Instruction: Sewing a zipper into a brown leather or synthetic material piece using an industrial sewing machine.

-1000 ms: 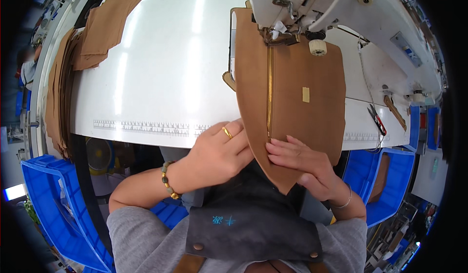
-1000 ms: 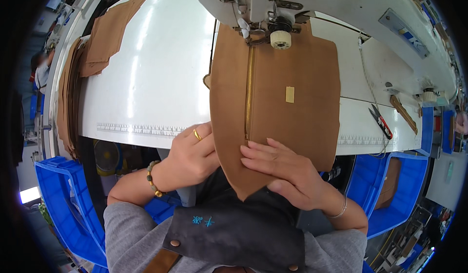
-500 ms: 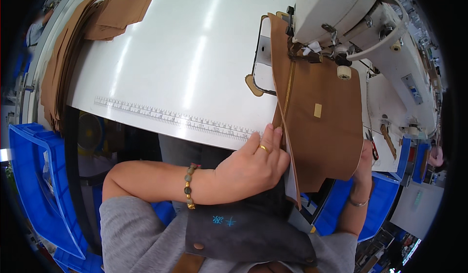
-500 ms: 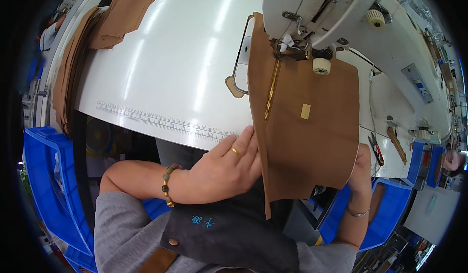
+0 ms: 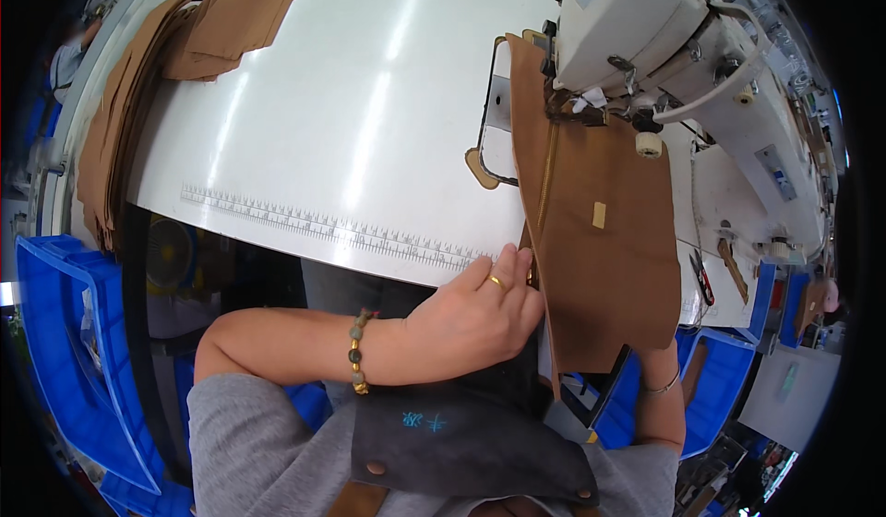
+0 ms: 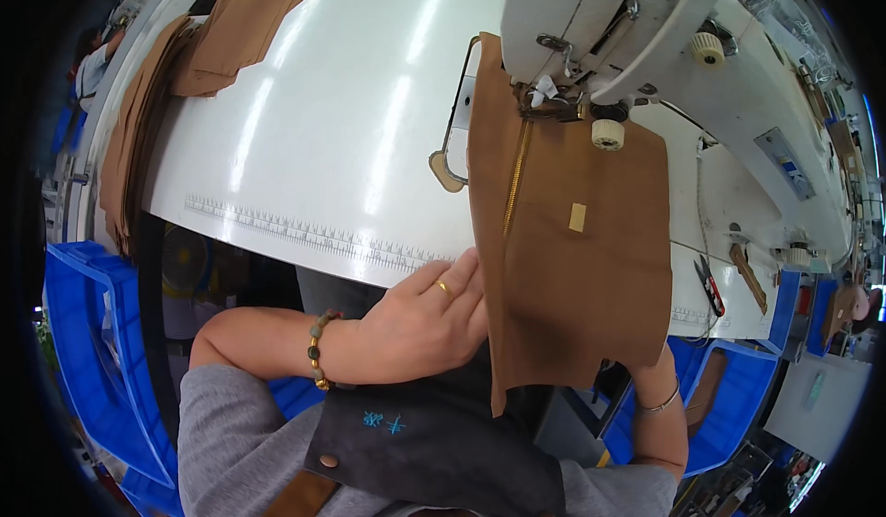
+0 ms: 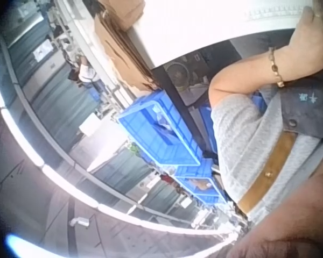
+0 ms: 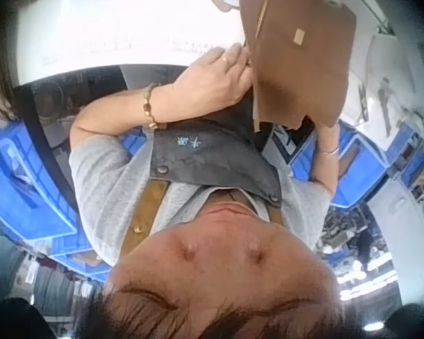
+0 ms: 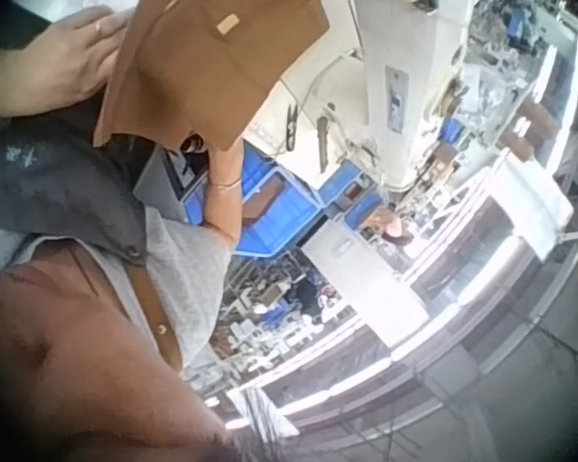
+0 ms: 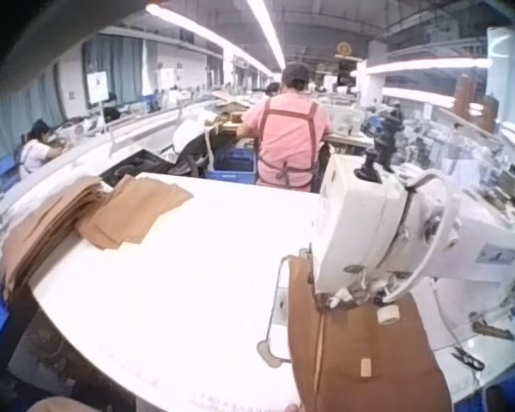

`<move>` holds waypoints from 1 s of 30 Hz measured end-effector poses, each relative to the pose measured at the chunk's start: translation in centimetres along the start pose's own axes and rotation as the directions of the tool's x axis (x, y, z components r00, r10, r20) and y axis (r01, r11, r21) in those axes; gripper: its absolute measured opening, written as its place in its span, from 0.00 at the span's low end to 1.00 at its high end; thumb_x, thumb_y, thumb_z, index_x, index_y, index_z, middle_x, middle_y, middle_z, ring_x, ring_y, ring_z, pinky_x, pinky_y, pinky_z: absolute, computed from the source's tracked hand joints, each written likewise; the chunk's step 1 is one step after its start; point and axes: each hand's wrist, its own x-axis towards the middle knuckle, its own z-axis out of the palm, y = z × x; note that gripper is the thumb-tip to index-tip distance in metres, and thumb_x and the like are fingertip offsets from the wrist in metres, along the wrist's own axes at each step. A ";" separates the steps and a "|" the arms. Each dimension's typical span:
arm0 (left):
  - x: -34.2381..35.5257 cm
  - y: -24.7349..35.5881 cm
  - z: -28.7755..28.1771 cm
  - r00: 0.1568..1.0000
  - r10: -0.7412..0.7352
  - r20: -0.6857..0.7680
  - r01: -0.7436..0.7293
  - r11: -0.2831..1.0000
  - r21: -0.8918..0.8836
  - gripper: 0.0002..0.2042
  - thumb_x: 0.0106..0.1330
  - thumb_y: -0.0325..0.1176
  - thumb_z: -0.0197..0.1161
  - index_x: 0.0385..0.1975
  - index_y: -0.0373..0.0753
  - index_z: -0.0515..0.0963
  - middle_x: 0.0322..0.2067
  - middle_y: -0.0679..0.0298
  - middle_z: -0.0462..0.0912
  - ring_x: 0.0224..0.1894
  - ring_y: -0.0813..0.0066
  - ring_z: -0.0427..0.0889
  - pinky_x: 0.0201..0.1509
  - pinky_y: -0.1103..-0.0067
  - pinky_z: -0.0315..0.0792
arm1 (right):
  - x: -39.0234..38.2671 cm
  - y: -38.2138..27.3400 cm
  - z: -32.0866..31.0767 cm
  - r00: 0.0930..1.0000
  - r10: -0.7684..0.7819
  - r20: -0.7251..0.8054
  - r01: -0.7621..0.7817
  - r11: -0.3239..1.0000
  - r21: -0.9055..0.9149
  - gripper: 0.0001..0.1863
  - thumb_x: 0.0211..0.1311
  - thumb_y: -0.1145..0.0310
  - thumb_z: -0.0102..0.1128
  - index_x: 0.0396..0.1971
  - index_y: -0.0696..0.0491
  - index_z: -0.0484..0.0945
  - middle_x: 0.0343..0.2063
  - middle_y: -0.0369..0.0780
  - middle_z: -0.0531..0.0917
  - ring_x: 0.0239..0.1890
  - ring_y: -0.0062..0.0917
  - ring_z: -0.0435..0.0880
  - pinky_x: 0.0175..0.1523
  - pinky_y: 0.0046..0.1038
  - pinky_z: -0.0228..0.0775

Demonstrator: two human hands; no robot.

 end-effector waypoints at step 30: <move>-4.1 -0.9 -0.5 0.982 -0.063 0.179 0.094 0.981 -0.167 0.18 0.65 0.38 0.66 0.54 0.43 0.86 0.55 0.62 0.86 0.59 0.62 0.85 0.65 0.64 0.79 | 0.8 -6.1 12.6 0.829 -0.510 0.229 0.437 0.335 -0.834 0.30 0.61 0.56 0.69 0.62 0.52 0.80 0.58 0.46 0.81 0.60 0.41 0.81 0.65 0.49 0.73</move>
